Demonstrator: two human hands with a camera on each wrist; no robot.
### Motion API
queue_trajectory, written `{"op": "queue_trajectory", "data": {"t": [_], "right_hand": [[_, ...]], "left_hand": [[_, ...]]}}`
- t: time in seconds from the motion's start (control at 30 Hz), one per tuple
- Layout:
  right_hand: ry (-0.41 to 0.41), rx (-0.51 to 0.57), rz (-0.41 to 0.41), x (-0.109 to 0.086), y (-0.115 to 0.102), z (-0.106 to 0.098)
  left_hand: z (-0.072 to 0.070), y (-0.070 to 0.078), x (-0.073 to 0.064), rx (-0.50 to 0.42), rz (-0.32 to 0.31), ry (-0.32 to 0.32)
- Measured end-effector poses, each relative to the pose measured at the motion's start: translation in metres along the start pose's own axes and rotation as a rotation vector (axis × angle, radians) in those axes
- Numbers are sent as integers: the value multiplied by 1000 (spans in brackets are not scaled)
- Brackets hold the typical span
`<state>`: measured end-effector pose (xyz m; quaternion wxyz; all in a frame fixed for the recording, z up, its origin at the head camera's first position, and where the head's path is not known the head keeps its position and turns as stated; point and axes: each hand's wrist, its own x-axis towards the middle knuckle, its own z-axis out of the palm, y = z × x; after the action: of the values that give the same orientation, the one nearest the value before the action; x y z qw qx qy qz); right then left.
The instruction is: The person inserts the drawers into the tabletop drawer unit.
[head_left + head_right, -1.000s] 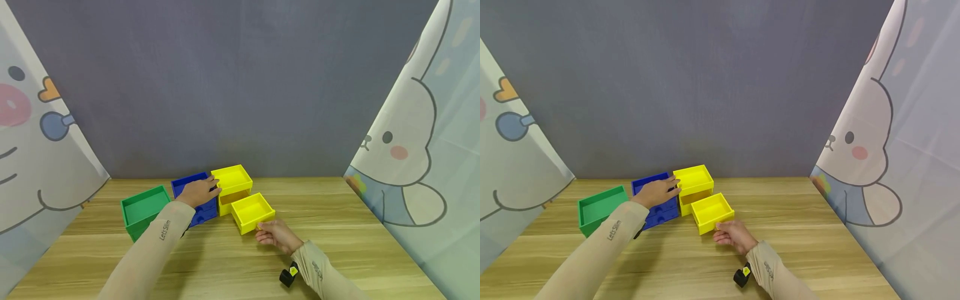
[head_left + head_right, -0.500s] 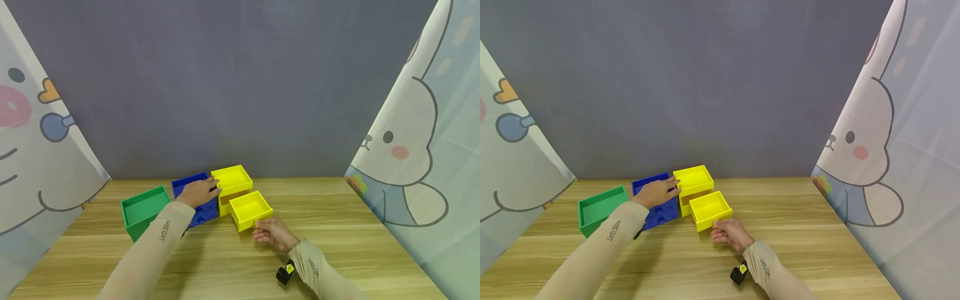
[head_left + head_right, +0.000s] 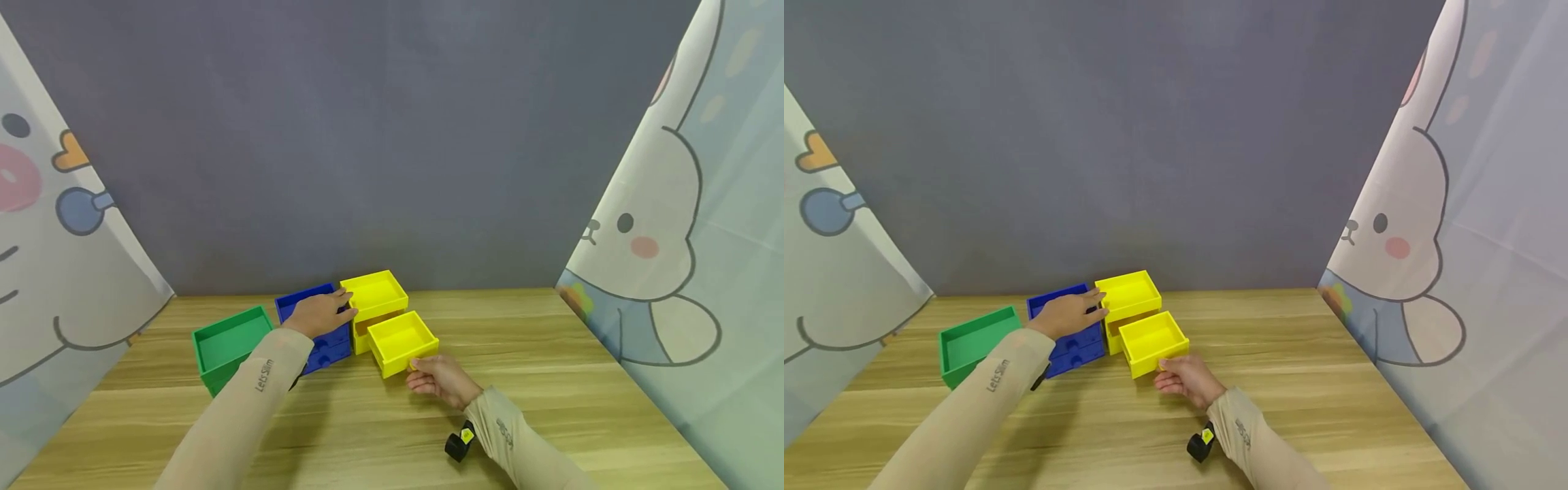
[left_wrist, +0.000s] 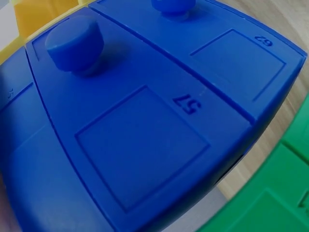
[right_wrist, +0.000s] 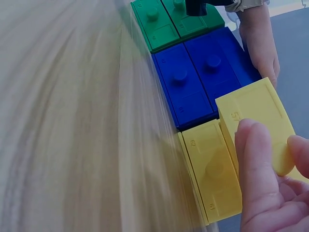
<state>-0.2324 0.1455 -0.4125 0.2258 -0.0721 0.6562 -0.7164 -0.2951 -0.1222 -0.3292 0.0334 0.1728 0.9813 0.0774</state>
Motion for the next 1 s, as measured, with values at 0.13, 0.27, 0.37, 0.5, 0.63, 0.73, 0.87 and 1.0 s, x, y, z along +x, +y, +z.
{"op": "queue_trajectory", "data": {"t": [0.13,0.27,0.37,0.5,0.63,0.73,0.87,1.0], "right_hand": [[-11,6,-8,1,-2,1],[-16,5,-13,2,-3,2],[-14,-2,-12,3,-2,2],[-6,-14,-10,4,-1,3],[1,-15,-7,7,0,5],[2,-15,-12,8,0,5],[4,-12,-12,10,-1,6],[5,-18,-8,12,-1,8]], "left_hand": [[-3,-1,0,27,-22,6],[-4,-2,0,63,-1,-1],[-3,-3,0,105,12,1],[-2,-2,1,166,31,28],[-1,-3,1,192,45,47],[0,-3,1,187,48,50],[1,-2,1,169,43,37],[1,-2,2,166,32,23]]}}
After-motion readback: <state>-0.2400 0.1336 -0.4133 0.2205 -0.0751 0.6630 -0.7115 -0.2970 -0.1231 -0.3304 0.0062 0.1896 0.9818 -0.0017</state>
